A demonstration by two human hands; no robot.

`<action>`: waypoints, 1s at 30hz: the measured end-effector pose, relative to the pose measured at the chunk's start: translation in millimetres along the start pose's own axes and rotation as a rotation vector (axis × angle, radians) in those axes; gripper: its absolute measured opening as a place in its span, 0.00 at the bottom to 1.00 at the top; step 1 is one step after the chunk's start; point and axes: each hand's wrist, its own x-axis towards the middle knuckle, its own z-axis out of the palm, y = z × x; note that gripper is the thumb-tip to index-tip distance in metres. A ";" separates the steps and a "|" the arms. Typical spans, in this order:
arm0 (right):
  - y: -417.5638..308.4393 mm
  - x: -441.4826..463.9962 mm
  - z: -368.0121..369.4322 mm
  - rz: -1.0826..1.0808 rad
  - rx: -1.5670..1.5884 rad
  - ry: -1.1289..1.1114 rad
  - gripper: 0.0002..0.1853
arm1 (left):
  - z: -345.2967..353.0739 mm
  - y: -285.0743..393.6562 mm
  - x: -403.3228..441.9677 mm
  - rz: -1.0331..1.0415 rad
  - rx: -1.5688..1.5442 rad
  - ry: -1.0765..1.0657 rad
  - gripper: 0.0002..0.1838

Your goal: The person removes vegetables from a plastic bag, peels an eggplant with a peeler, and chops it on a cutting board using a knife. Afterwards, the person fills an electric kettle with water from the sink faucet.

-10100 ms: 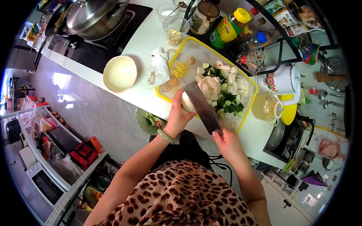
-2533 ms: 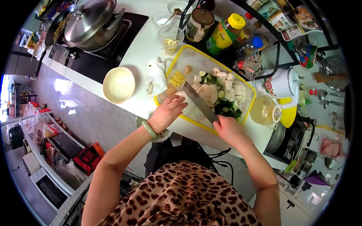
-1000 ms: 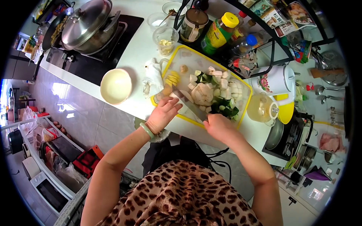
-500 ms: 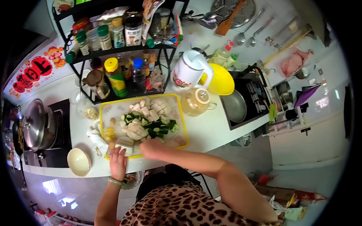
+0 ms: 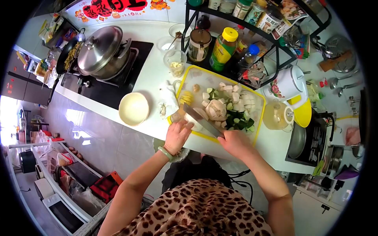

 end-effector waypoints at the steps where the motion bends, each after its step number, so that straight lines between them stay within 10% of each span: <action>1: -3.1 -0.9 0.4 -0.004 -0.009 -0.001 0.17 | 0.8 0.3 0.7 -0.002 0.008 0.000 0.19; 19: -14.8 45.4 42.4 0.061 -0.085 -0.161 0.12 | 19.2 -10.0 -4.1 -0.023 -0.094 -0.024 0.18; 30: 8.1 -16.9 -3.6 -0.051 0.192 0.157 0.15 | -12.6 -27.8 13.8 0.153 -0.079 -0.193 0.26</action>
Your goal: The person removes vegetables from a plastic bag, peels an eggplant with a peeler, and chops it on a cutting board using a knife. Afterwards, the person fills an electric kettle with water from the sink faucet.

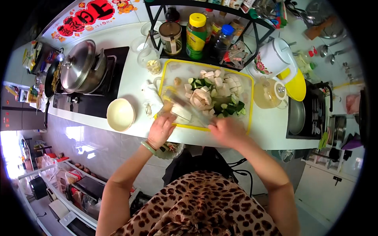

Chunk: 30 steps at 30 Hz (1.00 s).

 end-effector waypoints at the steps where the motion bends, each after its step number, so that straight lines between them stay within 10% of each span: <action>1: 17.6 -4.2 1.6 -0.027 0.094 0.083 0.15 | -6.5 -4.4 6.4 0.063 0.099 -0.068 0.35; 10: 56.7 -47.2 2.9 0.248 0.563 0.225 0.11 | -10.9 -8.3 104.5 0.263 0.090 -0.725 0.49; 22: 59.7 -40.0 12.5 0.300 0.652 0.102 0.14 | 37.1 37.7 62.8 -0.464 0.208 -0.201 0.48; 30: 54.4 5.4 29.1 0.061 -0.010 0.042 0.18 | 50.5 71.3 57.9 -0.735 0.154 0.028 0.50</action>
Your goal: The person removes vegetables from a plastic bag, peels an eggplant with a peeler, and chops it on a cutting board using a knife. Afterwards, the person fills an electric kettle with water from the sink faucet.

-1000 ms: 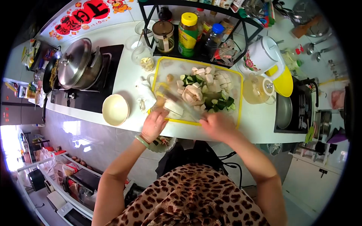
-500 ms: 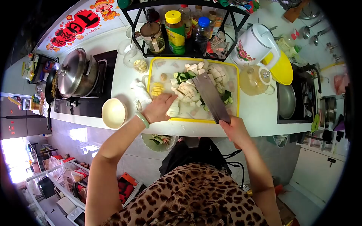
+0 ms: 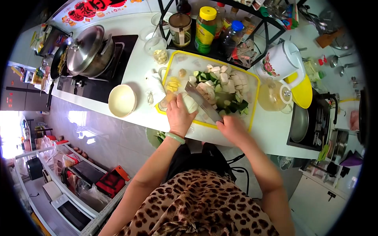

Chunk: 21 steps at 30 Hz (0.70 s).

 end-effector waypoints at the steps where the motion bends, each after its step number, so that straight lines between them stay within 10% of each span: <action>1: -3.0 3.5 -1.3 0.007 -0.054 -0.017 0.18 | -0.2 -2.4 -2.2 0.010 -0.035 0.023 0.50; 21: -40.3 52.4 -12.0 0.085 -0.204 -0.356 0.16 | 15.5 -26.1 -15.0 0.151 -0.096 0.078 0.47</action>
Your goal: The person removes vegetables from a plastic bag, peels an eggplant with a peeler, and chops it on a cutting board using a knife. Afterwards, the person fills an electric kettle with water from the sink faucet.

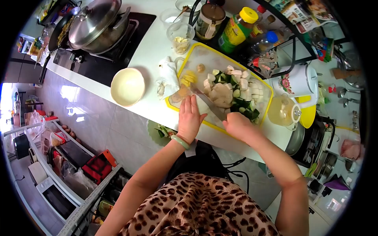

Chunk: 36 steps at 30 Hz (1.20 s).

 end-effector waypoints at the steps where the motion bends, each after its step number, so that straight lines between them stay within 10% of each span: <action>1: 3.6 10.1 14.3 0.001 -0.015 0.012 0.16 | -0.2 -1.7 -0.9 -0.004 0.000 -0.006 0.47; 36: 3.2 24.1 54.2 -0.090 -0.004 0.167 0.16 | -4.4 -7.1 -11.3 -0.057 -0.249 0.128 0.36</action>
